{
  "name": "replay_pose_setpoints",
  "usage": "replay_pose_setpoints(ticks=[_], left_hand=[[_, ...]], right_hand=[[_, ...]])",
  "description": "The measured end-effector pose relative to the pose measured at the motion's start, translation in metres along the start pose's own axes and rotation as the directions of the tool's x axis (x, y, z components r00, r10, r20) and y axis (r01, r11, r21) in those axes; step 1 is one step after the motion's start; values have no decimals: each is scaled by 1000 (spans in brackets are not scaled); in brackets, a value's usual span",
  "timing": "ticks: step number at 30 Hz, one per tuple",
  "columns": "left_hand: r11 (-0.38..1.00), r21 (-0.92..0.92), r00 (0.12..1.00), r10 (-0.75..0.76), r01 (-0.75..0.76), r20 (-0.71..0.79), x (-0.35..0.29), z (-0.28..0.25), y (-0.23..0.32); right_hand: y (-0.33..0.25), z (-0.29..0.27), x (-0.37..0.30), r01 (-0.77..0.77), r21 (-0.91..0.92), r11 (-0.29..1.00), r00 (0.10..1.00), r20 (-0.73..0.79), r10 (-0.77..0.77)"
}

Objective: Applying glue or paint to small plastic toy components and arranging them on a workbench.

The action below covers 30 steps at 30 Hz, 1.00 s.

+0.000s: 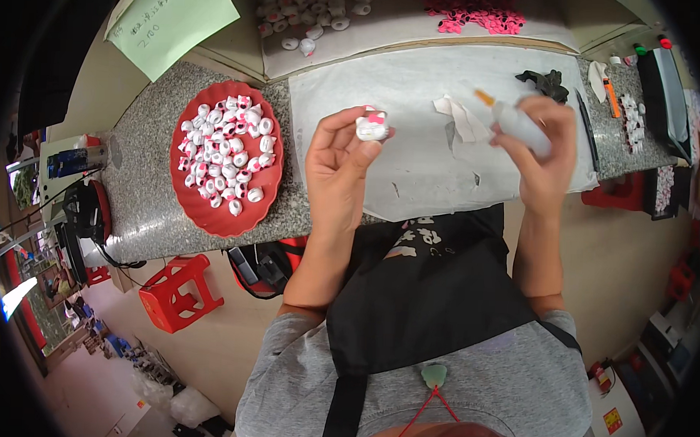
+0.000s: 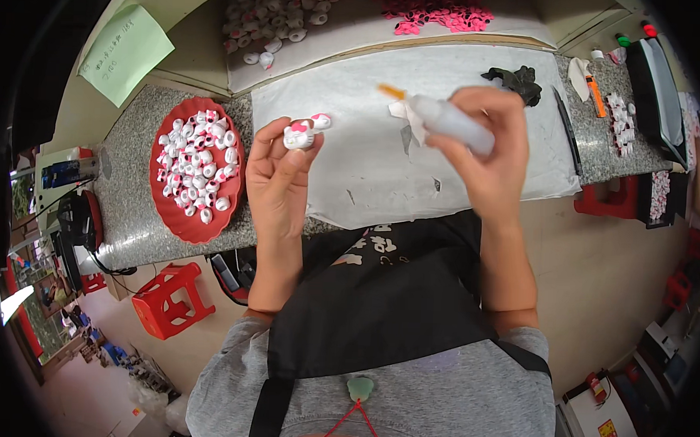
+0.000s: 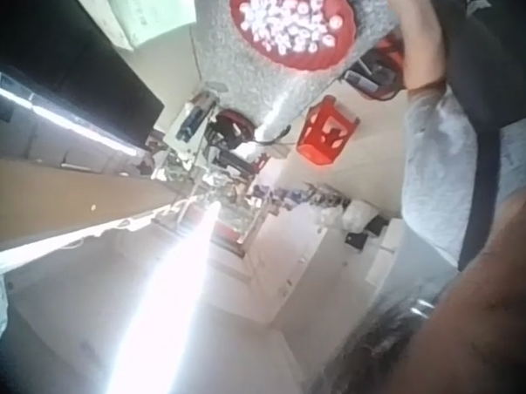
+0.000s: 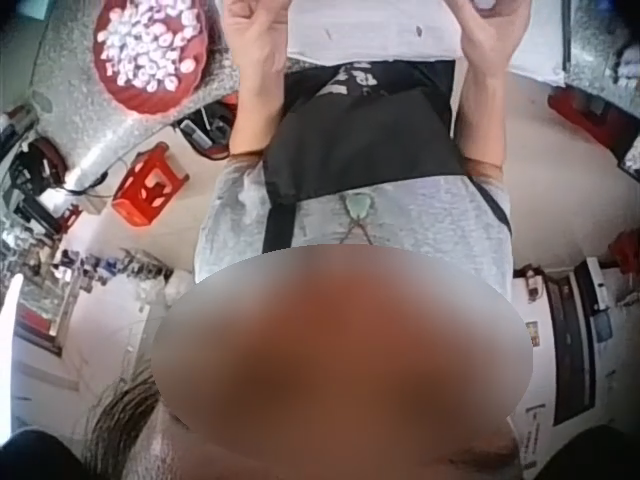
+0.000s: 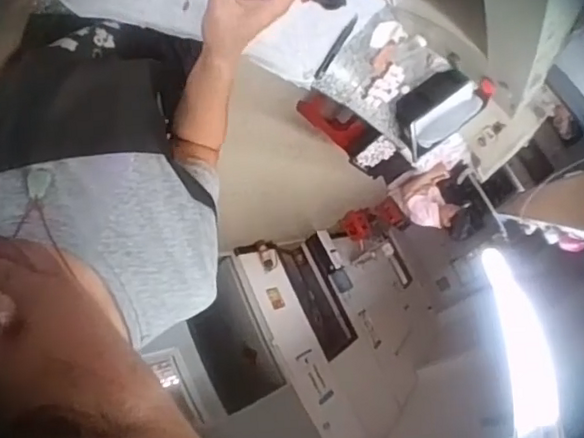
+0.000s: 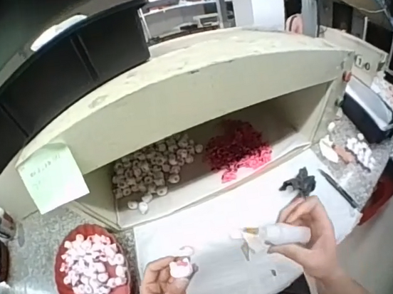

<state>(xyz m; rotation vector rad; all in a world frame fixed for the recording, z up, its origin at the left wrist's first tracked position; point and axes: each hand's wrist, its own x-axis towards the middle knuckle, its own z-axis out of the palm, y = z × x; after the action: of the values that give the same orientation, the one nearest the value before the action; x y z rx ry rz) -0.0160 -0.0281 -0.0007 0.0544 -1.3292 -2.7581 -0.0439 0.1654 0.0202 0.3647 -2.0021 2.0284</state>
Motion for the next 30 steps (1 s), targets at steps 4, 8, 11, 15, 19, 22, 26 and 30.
replay_pose_setpoints(ticks=[4, 8, 11, 15, 19, 22, 26, 30], left_hand=[[999, -26, 999, 36, -37, -32, 3, -5, 7], [998, 15, 997, 67, -66, -38, 0, -3, 9], [997, 41, 995, 72, -69, -62, -2, -4, 11], [998, 52, 997, 49, -46, -58, -2, -6, 12], [998, 42, 997, 49, -47, -58, 0, -4, 10], [999, 46, 998, 24, -21, -63, 0, -2, 7], [999, 33, 1000, -14, 15, -21, 0, 2, 3], [999, 28, 999, -45, 44, 14, -1, 5, -2]], right_hand=[[54, -15, 45, -364, -49, 930, 918, 151, 368], [109, -20, 90, -342, -242, 908, 933, 25, 358], [122, -10, 112, 180, -791, 584, 982, 176, -63], [124, -5, 119, 246, -862, 444, 965, 259, -32], [110, -6, 117, 144, -869, 473, 982, 185, 42], [95, -9, 100, -111, -601, 791, 980, 67, 188], [64, -5, 58, -300, 6, 954, 946, 129, 297], [43, 0, 20, -440, 31, 897, 882, 201, 426]])
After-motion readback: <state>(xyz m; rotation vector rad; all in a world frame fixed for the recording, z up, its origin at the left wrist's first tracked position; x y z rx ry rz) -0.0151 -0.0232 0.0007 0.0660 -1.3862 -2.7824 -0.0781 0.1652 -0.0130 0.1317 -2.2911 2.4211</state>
